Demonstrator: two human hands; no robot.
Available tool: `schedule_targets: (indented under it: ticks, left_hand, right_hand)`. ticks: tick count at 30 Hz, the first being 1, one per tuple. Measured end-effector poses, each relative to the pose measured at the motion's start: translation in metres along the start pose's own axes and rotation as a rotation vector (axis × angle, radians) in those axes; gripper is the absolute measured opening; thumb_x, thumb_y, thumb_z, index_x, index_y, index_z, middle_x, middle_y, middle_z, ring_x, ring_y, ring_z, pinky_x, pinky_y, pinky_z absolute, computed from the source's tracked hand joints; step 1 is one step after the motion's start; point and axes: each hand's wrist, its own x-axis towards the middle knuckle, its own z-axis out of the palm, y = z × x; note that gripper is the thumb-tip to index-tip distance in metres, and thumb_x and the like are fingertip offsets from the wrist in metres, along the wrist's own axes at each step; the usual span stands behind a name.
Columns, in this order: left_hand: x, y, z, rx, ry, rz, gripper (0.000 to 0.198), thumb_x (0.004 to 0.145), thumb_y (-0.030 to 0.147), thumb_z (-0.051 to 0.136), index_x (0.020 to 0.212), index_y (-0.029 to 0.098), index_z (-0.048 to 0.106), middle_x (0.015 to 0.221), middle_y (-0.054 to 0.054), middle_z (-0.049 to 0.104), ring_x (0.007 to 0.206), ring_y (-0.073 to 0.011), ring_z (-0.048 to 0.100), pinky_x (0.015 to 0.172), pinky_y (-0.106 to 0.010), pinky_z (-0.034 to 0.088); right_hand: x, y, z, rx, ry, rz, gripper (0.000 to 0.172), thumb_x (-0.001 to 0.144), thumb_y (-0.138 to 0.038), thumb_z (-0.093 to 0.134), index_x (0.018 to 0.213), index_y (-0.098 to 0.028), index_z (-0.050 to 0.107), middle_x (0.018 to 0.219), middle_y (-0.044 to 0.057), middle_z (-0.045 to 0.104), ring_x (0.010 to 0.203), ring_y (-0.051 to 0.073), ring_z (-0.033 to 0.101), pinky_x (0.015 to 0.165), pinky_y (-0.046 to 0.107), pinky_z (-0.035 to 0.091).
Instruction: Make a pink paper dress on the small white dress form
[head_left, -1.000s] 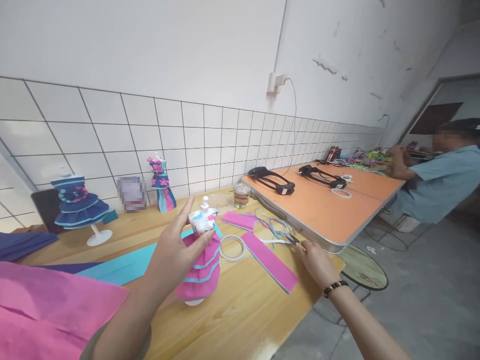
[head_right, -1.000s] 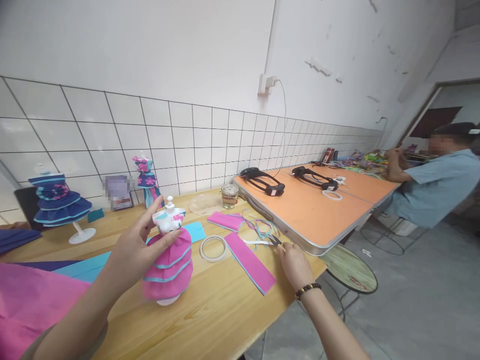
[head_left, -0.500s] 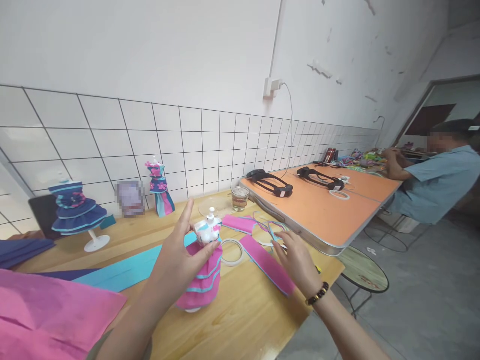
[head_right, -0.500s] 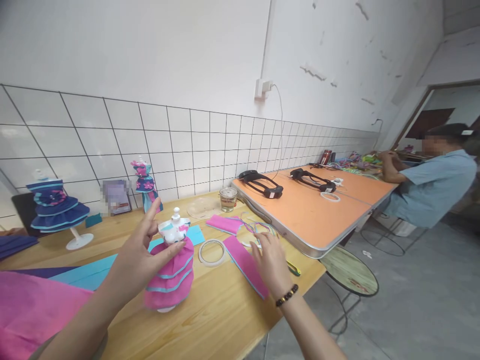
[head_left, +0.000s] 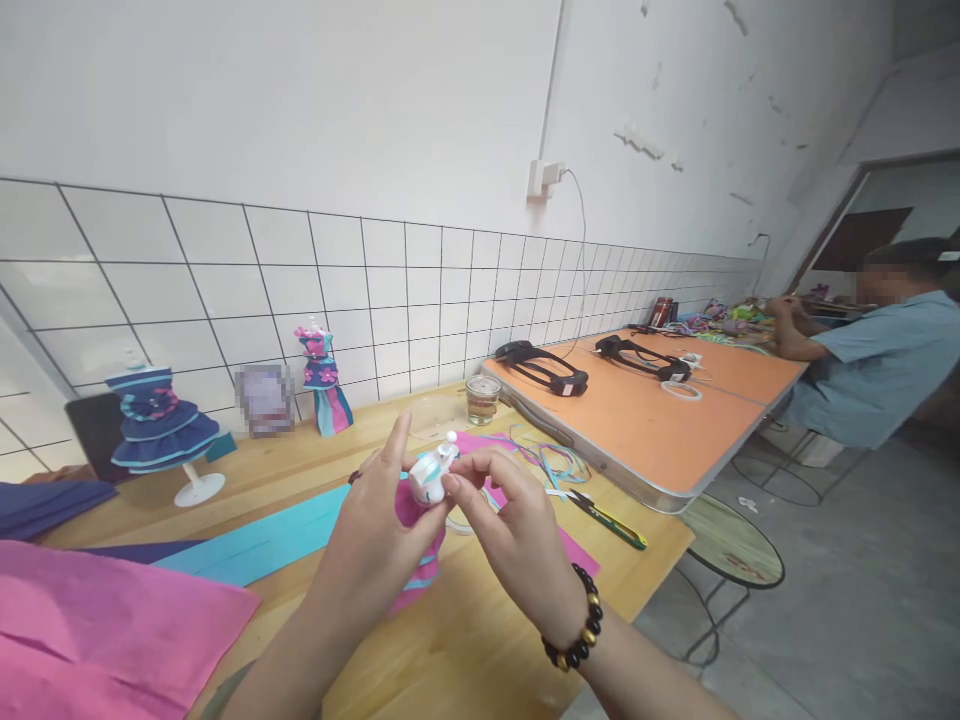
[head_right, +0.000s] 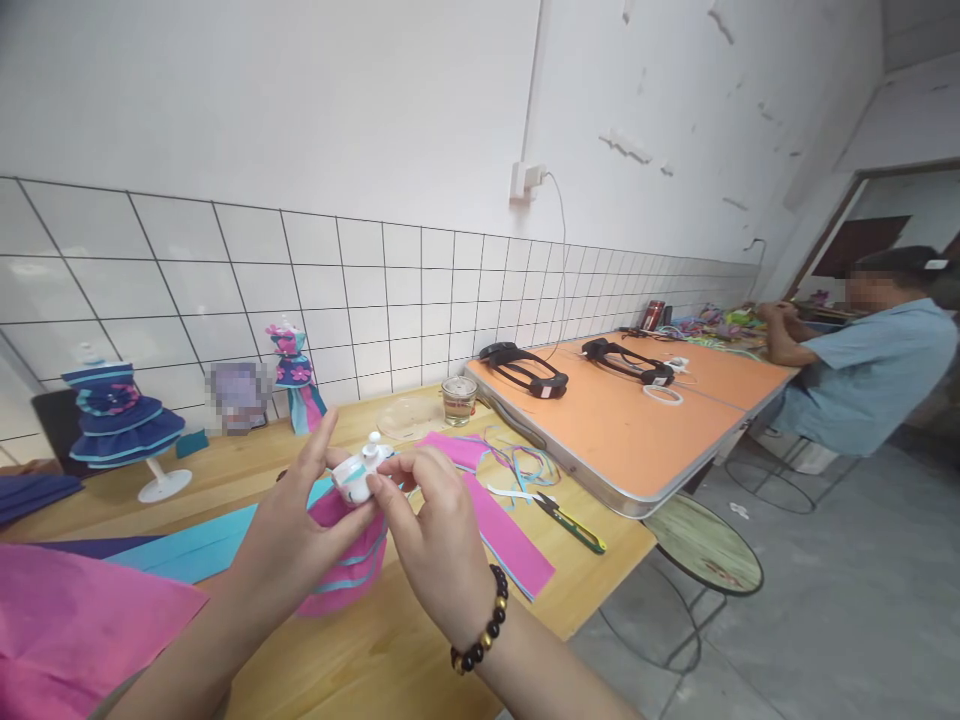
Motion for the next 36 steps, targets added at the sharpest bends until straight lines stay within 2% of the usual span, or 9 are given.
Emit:
schedule_targets:
  ticks: [7,15,21,26,29,36]
  left_hand:
    - [-0.0017,0.0012,-0.0003,0.063,0.017,0.092,0.08,0.081,0.029,0.058,0.144,0.033,0.009,0.095,0.0,0.062,0.086,-0.0192,0.059,0.074,-0.033,0.048]
    - [-0.0007,0.0009,0.0008,0.03,-0.003,-0.026,0.081,0.079,0.031,0.059,0.145,0.029,0.012,0.095,0.0,0.065,0.085,-0.0184,0.061,0.074,-0.033,0.048]
    - [0.0015,0.0046,-0.0071,0.012,0.048,-0.087,0.08,0.078,0.037,0.062,0.144,0.03,0.018,0.099,-0.001,0.066,0.092,-0.0195,0.062,0.077,-0.033,0.048]
    - [-0.0005,0.0053,-0.0062,0.054,0.075,-0.009,0.08,0.078,0.034,0.061,0.144,0.03,0.016,0.091,0.0,0.065,0.082,-0.018,0.062,0.071,-0.031,0.049]
    - [-0.0016,0.0036,-0.0028,0.089,0.085,0.039,0.081,0.078,0.025,0.06,0.145,0.03,0.014,0.091,0.0,0.064,0.079,-0.0175,0.061,0.07,-0.03,0.049]
    - [-0.0019,0.0033,-0.0011,0.067,0.075,0.115,0.084,0.08,0.024,0.06,0.145,0.033,0.007,0.093,0.001,0.064,0.081,-0.0173,0.061,0.071,-0.03,0.049]
  right_hand:
    - [-0.0041,-0.0026,0.005,0.033,-0.045,0.021,0.016,0.093,-0.024,0.044,0.082,-0.02,0.054,0.082,0.002,0.058,0.079,0.015,0.053,0.07,0.028,0.042]
    - [-0.0057,-0.0016,0.0057,-0.041,-0.099,-0.013,0.018,0.095,-0.023,0.036,0.081,-0.021,0.047,0.08,0.001,0.055,0.075,0.015,0.051,0.067,0.027,0.041]
    - [-0.0066,0.0012,0.0046,0.018,-0.013,-0.033,0.017,0.093,-0.023,0.042,0.08,-0.021,0.052,0.078,0.001,0.057,0.074,0.015,0.054,0.067,0.026,0.043]
    - [-0.0032,0.0002,0.0028,0.025,0.052,-0.114,0.011,0.09,-0.022,0.05,0.083,-0.022,0.058,0.083,0.002,0.064,0.081,0.017,0.058,0.075,0.03,0.044]
    - [-0.0037,-0.0019,0.0052,0.013,0.065,-0.079,0.005,0.087,-0.023,0.056,0.084,-0.021,0.059,0.084,0.001,0.064,0.082,0.017,0.058,0.077,0.03,0.044]
    - [-0.0036,-0.0021,0.0083,0.044,0.024,0.001,0.015,0.092,-0.025,0.046,0.083,-0.021,0.058,0.082,0.002,0.061,0.08,0.016,0.056,0.072,0.028,0.044]
